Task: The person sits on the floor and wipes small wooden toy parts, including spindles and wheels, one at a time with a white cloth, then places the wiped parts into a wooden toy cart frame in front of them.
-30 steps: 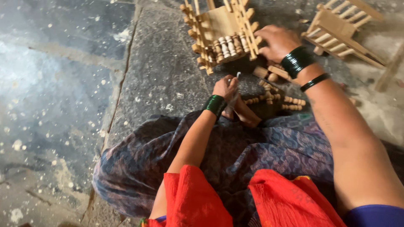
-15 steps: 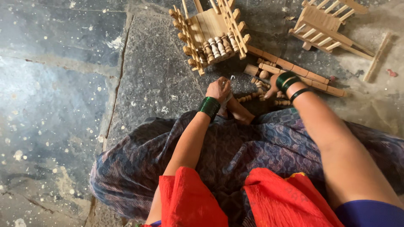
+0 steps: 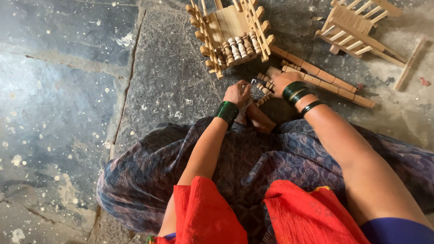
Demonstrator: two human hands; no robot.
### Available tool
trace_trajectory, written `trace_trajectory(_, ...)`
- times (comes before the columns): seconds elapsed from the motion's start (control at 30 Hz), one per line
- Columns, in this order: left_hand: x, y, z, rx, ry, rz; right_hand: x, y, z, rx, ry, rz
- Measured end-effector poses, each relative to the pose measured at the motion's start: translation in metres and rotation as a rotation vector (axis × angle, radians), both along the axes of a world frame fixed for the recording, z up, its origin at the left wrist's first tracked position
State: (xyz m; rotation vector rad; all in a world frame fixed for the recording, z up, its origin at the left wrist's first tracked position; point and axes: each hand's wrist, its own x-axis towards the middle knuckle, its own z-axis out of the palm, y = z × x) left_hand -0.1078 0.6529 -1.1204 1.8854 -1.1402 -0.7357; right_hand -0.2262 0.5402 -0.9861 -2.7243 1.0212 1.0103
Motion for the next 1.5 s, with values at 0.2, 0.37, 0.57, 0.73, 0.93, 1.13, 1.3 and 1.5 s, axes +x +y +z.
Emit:
trace_trajectory(0.2,0.001,0.0,0.004,0.04,0.012,-0.001,0.008,0.037,-0.045,0.003,0.152,0.222)
trace_trajectory(0.37,0.001,0.001,0.006,0.059,0.022,-0.019,-0.012,0.033,-0.07,-0.045,-0.064,0.127)
trace_trajectory(0.57,0.002,0.002,0.01,0.04,0.016,0.004,-0.011,0.007,-0.037,0.048,-0.284,-0.005)
trace_trajectory(0.73,0.001,0.002,0.017,0.048,0.039,0.0,-0.006,-0.026,-0.015,0.408,-0.271,-0.227)
trace_trajectory(0.93,0.009,-0.001,0.018,0.094,0.372,0.132,-0.007,-0.05,-0.007,1.037,-0.635,-0.632)
trace_trajectory(1.13,0.009,-0.002,0.025,-0.127,0.562,0.267,0.006,-0.028,0.01,1.087,-0.695,-0.627)
trace_trajectory(1.3,-0.001,-0.006,0.032,-0.04,0.436,0.276,0.019,-0.001,-0.012,0.771,-0.433,-0.561)
trace_trajectory(1.5,0.007,-0.003,0.035,-0.145,0.268,0.276,0.025,0.002,-0.013,0.83,-0.886,0.258)
